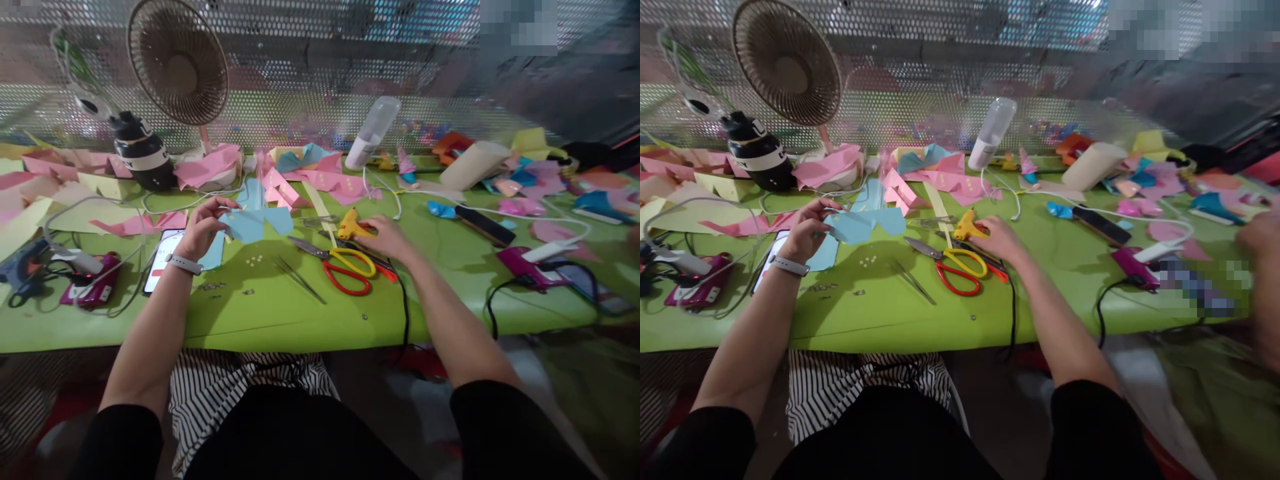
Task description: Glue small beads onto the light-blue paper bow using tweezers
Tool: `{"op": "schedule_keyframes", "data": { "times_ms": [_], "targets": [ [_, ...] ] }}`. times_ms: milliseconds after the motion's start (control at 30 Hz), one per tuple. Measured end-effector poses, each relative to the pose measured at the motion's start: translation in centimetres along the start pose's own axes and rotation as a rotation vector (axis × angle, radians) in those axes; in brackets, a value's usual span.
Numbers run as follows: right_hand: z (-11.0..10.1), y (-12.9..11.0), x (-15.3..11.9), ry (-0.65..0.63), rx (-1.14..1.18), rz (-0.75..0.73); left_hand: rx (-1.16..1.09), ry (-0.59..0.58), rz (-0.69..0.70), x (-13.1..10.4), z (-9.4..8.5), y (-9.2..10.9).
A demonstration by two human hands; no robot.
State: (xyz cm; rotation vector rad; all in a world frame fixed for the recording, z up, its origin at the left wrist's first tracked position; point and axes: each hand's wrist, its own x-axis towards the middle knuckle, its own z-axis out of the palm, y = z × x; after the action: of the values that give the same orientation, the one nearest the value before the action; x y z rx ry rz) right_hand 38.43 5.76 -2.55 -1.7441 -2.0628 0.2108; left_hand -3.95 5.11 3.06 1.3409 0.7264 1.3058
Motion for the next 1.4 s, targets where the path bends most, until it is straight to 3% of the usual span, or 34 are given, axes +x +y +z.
{"op": "schedule_keyframes", "data": {
  "times_ms": [100,133,267,333,467,633,767,967,1033,1200,1300,1400],
  "targets": [
    [-1.0,-3.5,-1.7,0.195,-0.04,-0.107,-0.012,0.011,0.0,0.0,0.0,0.0],
    [-1.0,-5.2,-2.6,0.207,-0.036,-0.134,-0.012,0.014,0.002,0.0,0.0,-0.1],
    [0.4,-11.8,-6.3,-0.223,0.032,-0.246,-0.01,0.012,-0.006,-0.1,-0.1,-0.2],
    [1.5,-13.5,-7.1,-0.348,0.036,-0.302,-0.014,-0.003,-0.016,-0.1,-0.3,-0.4],
    [2.3,-13.6,-6.5,-0.507,0.279,-0.321,-0.008,-0.024,-0.022,-0.1,-0.4,-0.8],
    [0.5,-13.1,-4.9,-0.68,0.933,0.041,-0.002,-0.03,0.001,-0.2,-0.4,-0.9],
    [-0.6,-13.7,-4.6,-0.593,1.208,0.1,-0.013,-0.043,-0.008,-0.2,-0.4,-0.8],
    [0.8,-15.3,-4.4,-0.107,1.154,0.098,-0.006,-0.035,-0.01,-0.2,-0.5,-1.0],
    [1.7,-15.7,-4.4,-0.044,1.121,0.096,0.001,-0.035,0.0,-0.2,-0.5,-1.2],
    [3.0,-15.9,-5.0,-0.195,0.964,-0.056,0.01,-0.044,0.002,-0.1,-0.5,-1.3],
    [2.8,-15.8,-5.1,-0.219,0.763,-0.201,0.005,-0.035,0.005,-0.2,-0.3,-1.1],
    [2.0,-15.7,-4.9,-0.369,0.607,-0.235,0.001,-0.025,-0.004,-0.2,-0.1,-0.9]
  ]
}}
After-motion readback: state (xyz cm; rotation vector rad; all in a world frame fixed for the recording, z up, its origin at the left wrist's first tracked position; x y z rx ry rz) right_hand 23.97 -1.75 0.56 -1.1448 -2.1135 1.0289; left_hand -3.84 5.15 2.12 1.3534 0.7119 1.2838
